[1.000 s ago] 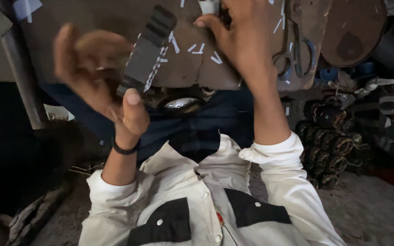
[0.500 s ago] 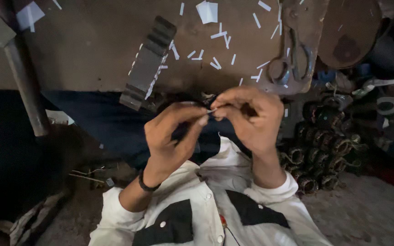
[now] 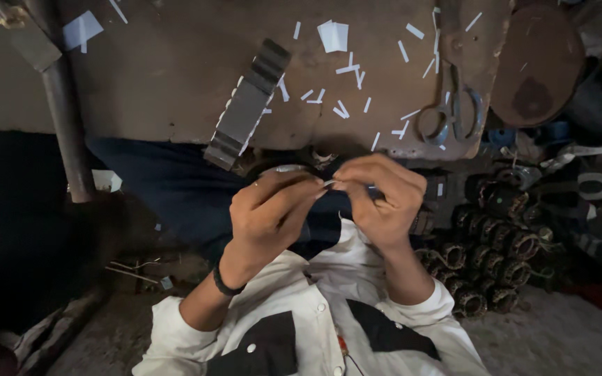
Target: The person inserts white paper strips into the slots of a metal stator core, trimming the strips with shears and folding them by hand before sliding them into the channels.
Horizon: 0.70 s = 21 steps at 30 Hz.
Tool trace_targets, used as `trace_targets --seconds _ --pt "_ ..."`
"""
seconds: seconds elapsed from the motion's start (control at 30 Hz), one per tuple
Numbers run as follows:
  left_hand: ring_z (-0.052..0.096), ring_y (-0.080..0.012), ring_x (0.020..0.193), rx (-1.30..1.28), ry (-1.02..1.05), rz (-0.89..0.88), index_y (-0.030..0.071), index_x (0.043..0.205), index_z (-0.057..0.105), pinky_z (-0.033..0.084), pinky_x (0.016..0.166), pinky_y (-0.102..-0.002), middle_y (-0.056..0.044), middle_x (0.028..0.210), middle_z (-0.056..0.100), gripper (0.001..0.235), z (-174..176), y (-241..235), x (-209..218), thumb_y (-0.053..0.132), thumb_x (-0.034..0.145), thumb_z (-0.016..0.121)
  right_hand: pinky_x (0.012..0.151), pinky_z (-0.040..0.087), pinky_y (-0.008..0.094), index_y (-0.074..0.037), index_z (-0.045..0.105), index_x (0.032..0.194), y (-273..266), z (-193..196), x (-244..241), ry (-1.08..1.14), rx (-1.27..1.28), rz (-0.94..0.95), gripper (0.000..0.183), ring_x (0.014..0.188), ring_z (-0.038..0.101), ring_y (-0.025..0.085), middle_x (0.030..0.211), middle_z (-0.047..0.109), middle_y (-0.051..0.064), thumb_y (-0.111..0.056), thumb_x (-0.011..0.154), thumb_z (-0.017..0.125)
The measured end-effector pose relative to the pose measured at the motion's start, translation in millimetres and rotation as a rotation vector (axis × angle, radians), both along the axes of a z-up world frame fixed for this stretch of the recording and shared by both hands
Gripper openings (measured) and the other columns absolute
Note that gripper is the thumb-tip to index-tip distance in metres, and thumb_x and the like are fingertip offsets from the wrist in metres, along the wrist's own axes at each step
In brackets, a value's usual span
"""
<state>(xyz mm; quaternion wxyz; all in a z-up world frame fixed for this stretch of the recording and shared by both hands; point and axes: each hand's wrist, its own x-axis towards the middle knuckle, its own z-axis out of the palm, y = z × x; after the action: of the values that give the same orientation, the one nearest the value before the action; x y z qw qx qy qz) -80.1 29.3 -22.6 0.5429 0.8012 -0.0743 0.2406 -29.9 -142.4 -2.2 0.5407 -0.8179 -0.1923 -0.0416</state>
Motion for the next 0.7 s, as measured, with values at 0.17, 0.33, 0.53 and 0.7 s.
trace_targets --seconds 0.17,0.33,0.53,0.7 --pt "0.075 -0.0174 0.076 -0.157 0.292 -0.101 0.003 0.103 0.075 0.056 0.066 -0.026 -0.012 0.095 0.077 0.017 0 2 -5 0.001 0.087 0.082 0.065 0.054 0.028 0.005 0.069 0.084 -5 -4 2 -0.038 -0.063 0.09 0.013 0.069 0.071 0.021 0.082 0.071 0.013 0.014 0.076 0.067" --pt "0.076 -0.0124 0.078 -0.508 0.544 -0.333 -0.004 0.102 0.073 0.061 0.066 -0.022 -0.01 0.092 0.077 0.008 -10 15 -8 -0.002 0.094 0.072 0.065 0.053 0.031 0.003 0.068 0.088 -6 -10 1 -0.054 -0.122 0.234 0.013 0.072 0.068 0.024 0.084 0.069 0.012 0.011 0.078 0.07" --pt "0.064 -0.0076 0.061 -0.783 0.653 -0.33 -0.006 0.097 0.073 0.051 0.052 -0.021 -0.009 0.081 0.071 0.007 -22 22 -16 -0.003 0.093 0.07 0.068 0.059 0.029 0.002 0.075 0.104 -3 -17 -4 -0.278 -0.128 0.312 0.026 0.083 0.075 0.023 0.096 0.074 0.015 0.012 0.08 0.071" --pt "0.062 -0.0075 0.055 -0.765 0.72 -0.296 -0.006 0.093 0.072 0.048 0.047 -0.021 -0.009 0.075 0.072 0.004 -20 18 -20 -0.002 0.095 0.074 0.071 0.063 0.029 0.0 0.076 0.096 -3 -25 -6 -0.262 -0.052 0.266 0.023 0.087 0.078 0.024 0.098 0.075 0.013 0.015 0.079 0.071"
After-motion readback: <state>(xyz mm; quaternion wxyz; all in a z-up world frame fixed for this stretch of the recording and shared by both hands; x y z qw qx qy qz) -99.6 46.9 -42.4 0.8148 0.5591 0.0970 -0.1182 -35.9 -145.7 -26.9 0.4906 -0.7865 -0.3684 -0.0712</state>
